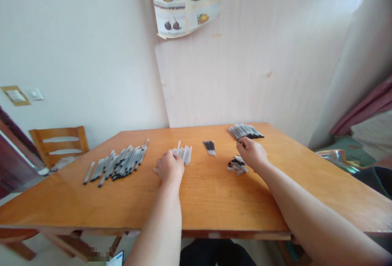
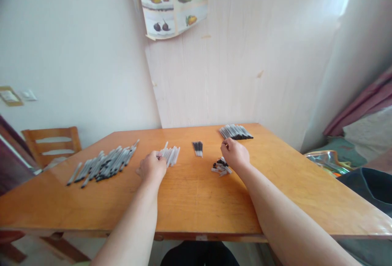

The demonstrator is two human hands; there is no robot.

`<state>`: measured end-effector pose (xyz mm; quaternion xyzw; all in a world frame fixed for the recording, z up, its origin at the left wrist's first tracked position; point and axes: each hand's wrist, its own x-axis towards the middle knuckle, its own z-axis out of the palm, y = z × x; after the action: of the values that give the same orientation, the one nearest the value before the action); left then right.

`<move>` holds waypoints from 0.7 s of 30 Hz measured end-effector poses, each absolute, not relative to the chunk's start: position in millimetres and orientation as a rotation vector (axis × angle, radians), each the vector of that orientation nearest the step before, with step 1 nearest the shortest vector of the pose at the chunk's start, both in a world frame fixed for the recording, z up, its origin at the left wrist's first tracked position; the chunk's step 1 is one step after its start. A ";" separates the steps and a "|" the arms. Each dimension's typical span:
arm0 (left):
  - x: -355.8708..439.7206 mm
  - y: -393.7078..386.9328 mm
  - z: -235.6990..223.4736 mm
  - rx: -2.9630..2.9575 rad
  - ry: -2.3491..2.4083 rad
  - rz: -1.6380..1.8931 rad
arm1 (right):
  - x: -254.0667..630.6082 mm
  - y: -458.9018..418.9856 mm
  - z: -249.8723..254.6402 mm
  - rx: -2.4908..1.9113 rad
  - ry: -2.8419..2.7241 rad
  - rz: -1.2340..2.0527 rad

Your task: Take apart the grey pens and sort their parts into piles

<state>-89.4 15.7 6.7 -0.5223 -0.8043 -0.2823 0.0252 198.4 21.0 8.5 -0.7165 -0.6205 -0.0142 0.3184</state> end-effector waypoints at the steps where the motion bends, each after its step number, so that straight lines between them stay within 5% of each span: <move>1: -90.5 15.9 5.7 -1.612 -2.502 -0.849 | 198.1 20.9 8.3 -1.869 -1.637 -0.044; 12: -99.8 12.2 0.5 -1.520 -2.516 -0.848 | 202.8 16.1 9.9 -1.793 -1.638 -0.087; 21: -204.7 -5.4 8.6 -1.374 -2.422 -0.742 | 180.5 4.2 10.1 -1.571 -1.728 -0.068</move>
<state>-204.7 -5.4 8.6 -0.4727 -0.8334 -0.2554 0.1296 180.5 4.2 10.1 -0.6187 -0.6805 -0.0269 0.3916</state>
